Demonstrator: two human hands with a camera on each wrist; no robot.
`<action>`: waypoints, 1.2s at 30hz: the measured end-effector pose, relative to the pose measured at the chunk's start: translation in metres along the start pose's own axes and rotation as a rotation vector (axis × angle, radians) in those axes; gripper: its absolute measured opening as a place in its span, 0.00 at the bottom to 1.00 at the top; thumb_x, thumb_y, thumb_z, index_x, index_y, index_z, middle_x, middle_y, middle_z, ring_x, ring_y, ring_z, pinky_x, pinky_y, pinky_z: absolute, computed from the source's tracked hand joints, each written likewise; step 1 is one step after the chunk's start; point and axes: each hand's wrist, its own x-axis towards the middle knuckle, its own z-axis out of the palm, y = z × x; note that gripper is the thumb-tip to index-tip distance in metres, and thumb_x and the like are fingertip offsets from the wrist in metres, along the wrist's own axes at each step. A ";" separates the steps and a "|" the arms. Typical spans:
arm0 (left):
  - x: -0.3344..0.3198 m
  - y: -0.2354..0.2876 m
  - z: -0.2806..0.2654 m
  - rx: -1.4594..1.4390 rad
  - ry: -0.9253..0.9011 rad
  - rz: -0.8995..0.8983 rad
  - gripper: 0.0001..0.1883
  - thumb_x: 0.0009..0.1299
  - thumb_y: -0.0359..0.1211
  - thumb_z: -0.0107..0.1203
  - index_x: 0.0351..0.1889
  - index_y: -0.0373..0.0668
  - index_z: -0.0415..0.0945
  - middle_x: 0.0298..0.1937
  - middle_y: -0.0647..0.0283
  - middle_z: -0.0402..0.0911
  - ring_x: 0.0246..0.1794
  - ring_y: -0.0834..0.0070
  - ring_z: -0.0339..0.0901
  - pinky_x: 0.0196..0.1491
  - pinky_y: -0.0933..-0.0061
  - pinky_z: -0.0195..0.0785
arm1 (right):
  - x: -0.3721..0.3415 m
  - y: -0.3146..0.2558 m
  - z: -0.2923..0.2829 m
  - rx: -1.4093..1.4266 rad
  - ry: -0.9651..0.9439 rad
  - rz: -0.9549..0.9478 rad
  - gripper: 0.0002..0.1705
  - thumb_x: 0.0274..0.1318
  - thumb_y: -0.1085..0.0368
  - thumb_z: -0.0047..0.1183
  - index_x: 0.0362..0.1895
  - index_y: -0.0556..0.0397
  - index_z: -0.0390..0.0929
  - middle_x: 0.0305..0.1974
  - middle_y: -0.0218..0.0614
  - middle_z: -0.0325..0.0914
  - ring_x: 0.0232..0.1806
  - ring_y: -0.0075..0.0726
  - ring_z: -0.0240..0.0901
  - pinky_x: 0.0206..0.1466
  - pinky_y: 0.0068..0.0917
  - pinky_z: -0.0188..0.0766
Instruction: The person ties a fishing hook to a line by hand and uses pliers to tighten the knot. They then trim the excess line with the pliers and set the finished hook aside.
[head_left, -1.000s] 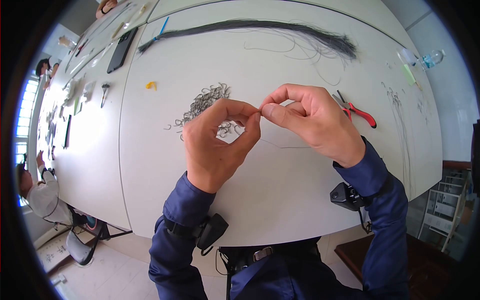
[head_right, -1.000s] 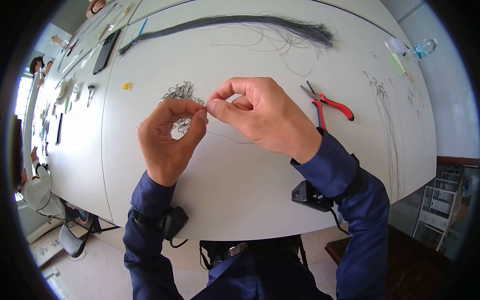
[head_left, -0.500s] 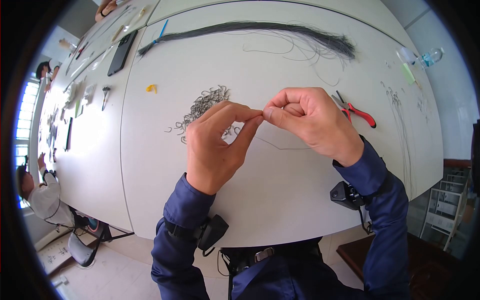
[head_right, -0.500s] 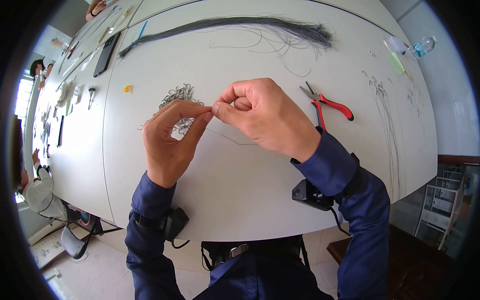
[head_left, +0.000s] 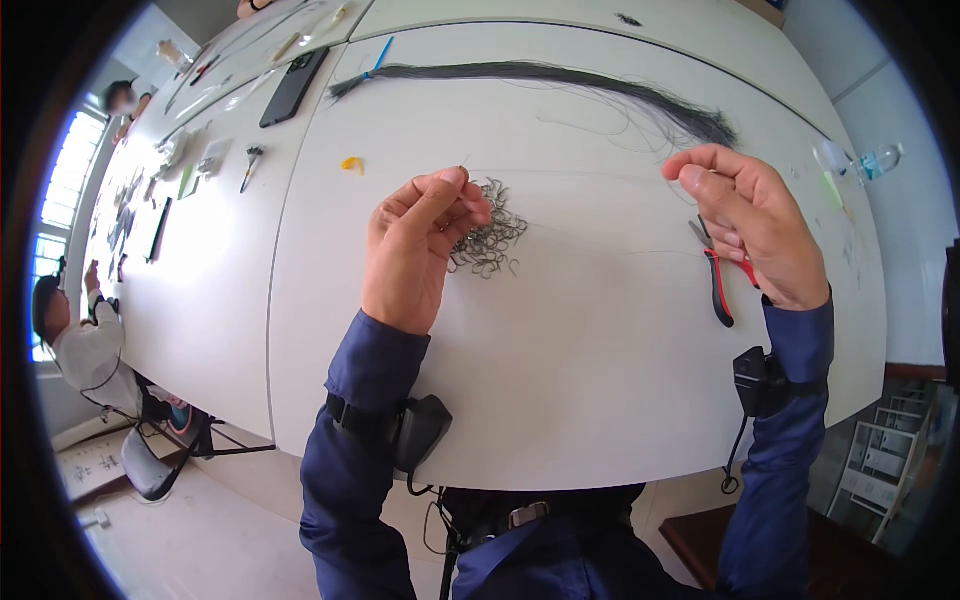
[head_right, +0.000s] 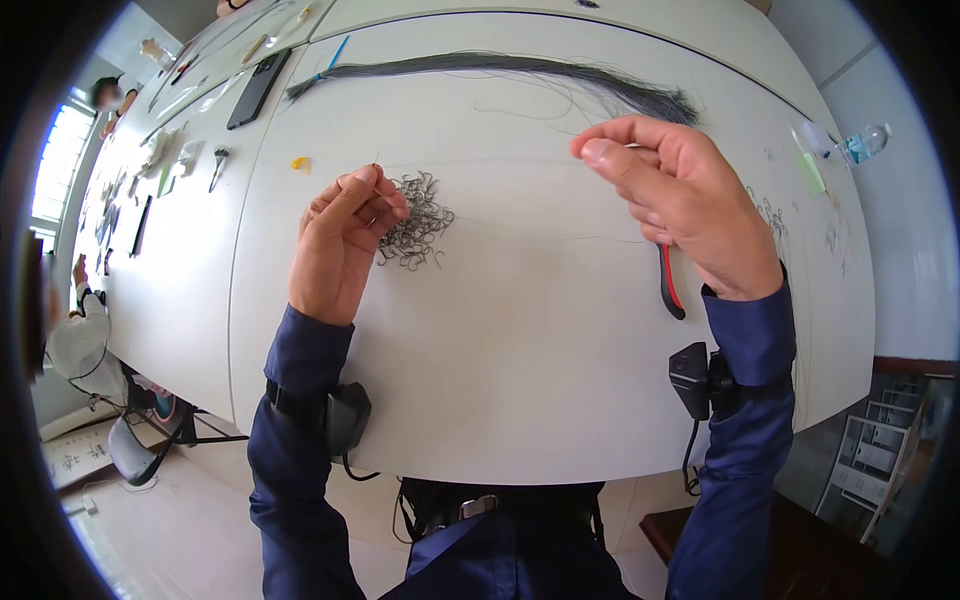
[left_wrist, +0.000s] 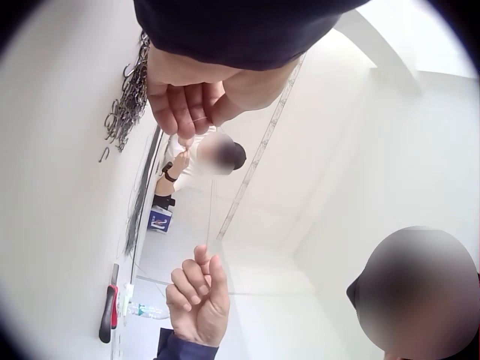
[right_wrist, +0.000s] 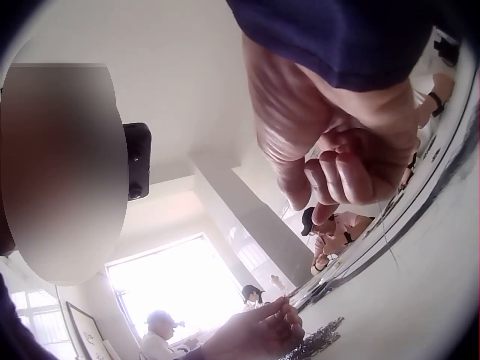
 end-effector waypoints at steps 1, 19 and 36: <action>0.001 0.001 -0.001 -0.031 0.017 -0.008 0.08 0.77 0.33 0.54 0.41 0.37 0.78 0.37 0.61 0.82 0.39 0.71 0.80 0.50 0.69 0.73 | 0.000 0.000 -0.002 -0.003 0.052 -0.005 0.16 0.68 0.59 0.56 0.52 0.57 0.78 0.21 0.14 0.59 0.21 0.07 0.50 0.21 0.11 0.47; -0.011 0.000 0.020 -0.158 -0.094 -0.178 0.07 0.77 0.33 0.53 0.44 0.39 0.77 0.43 0.63 0.79 0.47 0.73 0.76 0.50 0.68 0.70 | 0.006 0.030 0.076 -0.711 0.261 -0.605 0.13 0.54 0.63 0.64 0.43 0.51 0.80 0.40 0.37 0.74 0.49 0.42 0.71 0.54 0.37 0.71; -0.009 -0.007 0.017 -0.138 -0.129 -0.153 0.07 0.74 0.31 0.58 0.41 0.37 0.82 0.42 0.64 0.81 0.40 0.77 0.76 0.47 0.72 0.69 | 0.001 0.041 0.059 -0.782 0.162 -0.394 0.17 0.56 0.64 0.63 0.49 0.53 0.78 0.46 0.42 0.76 0.53 0.47 0.70 0.59 0.39 0.69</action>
